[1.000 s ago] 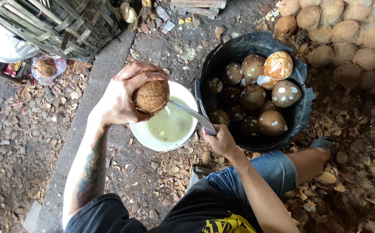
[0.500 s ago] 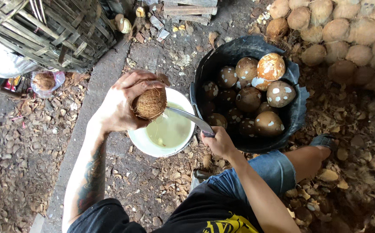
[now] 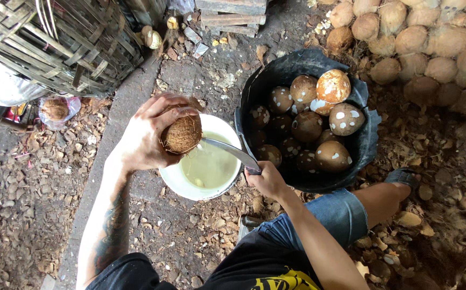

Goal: The person sits on the ground and uses a large knife to peel the husk off coconuts. The peeled coconuts are placed into a black bucket, and the person occasionally pours coconut water into a white bucket.

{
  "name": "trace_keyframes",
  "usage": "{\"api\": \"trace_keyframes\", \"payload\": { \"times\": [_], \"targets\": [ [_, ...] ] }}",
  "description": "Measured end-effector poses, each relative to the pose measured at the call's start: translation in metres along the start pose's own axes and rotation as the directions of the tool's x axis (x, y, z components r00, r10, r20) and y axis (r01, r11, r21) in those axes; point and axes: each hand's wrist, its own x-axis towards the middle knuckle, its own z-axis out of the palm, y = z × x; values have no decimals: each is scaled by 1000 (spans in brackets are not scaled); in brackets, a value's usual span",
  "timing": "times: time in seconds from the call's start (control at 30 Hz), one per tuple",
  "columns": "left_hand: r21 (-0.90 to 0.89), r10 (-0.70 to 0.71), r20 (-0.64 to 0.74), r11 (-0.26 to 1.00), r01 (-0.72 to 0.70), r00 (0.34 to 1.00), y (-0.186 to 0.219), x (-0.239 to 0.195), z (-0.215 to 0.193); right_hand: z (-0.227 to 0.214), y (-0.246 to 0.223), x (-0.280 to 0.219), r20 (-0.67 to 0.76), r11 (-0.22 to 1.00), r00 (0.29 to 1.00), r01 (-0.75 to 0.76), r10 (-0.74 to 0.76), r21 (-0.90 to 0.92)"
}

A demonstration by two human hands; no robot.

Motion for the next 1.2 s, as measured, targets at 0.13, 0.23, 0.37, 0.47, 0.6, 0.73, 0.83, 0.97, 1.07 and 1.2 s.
{"api": "trace_keyframes", "payload": {
  "times": [0.13, 0.23, 0.37, 0.47, 0.6, 0.73, 0.83, 0.97, 1.07, 1.2],
  "targets": [
    [45, -42, 29, 998, 41, 999, 1, -5, -2, 4, -9, -4, 29, 1000, 1000, 8, -8, -5],
    [69, -45, 38, 997, 42, 998, 1, -7, -5, 5, -4, -1, 42, 1000, 999, 22, -22, 0],
    [81, -35, 35, 996, 32, 999, -1, -8, -4, 5, -5, 0, 40, 1000, 999, 16, -16, -18],
    [112, -17, 24, 994, 14, 1000, 8, -5, -7, 5, -2, 2, 53, 999, 998, 29, -28, -26],
    [132, -13, 37, 991, 8, 999, 6, -6, -5, 5, -3, 0, 76, 999, 996, 40, -42, 19],
    [228, -30, 93, 974, 8, 995, 12, -2, -2, 6, 6, 3, 119, 996, 990, 70, -75, 49],
    [360, -67, 170, 933, 1, 983, 17, -2, 8, 2, 9, 0, 256, 995, 964, 57, -76, 81],
    [547, -142, 239, 837, -13, 961, -5, -9, 48, -5, -8, -18, 489, 989, 870, -123, 65, 87],
    [624, -114, 268, 777, -82, 957, -47, -29, 88, 3, 47, -20, 505, 987, 854, -160, 126, 24],
    [644, -135, 385, 748, -161, 913, -27, -35, 95, -1, 71, -20, 515, 985, 840, -164, 171, -59]
  ]
}}
